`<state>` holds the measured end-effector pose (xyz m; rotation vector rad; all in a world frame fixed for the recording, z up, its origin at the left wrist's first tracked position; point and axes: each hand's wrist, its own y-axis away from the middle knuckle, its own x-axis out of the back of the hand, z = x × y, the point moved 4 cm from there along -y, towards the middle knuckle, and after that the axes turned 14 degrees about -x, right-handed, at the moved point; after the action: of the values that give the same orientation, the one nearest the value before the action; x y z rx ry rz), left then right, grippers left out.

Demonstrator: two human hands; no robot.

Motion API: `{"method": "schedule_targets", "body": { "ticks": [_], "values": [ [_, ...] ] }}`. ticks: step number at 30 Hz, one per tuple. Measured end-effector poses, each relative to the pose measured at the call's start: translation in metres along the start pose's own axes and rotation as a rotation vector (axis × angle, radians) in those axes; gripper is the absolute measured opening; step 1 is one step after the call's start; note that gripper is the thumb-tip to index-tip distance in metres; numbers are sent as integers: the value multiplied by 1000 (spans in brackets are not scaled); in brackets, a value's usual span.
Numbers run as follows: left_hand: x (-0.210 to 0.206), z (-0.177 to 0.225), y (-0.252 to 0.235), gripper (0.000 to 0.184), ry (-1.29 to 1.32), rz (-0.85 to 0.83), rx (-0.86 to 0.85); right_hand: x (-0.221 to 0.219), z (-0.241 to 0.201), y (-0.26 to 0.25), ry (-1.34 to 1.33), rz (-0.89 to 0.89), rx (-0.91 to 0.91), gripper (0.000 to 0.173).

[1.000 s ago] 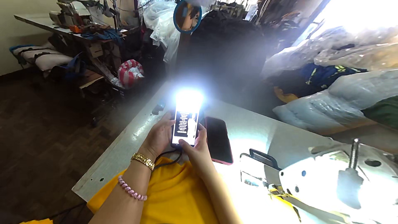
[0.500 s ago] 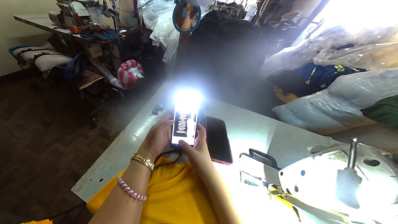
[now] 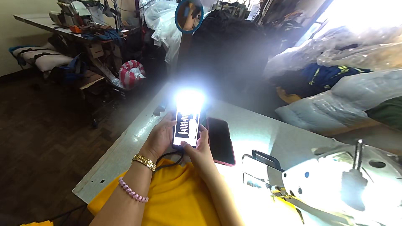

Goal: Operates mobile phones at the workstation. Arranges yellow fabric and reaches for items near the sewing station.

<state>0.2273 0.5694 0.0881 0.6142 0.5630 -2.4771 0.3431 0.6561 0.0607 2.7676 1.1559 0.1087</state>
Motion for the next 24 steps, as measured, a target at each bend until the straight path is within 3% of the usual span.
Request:
{"method": "schedule_targets", "body": {
  "ticks": [24],
  "values": [
    [0, -1, -1, 52, 10, -26, -15, 1, 0, 0, -11, -6, -41, 87]
  ]
}}
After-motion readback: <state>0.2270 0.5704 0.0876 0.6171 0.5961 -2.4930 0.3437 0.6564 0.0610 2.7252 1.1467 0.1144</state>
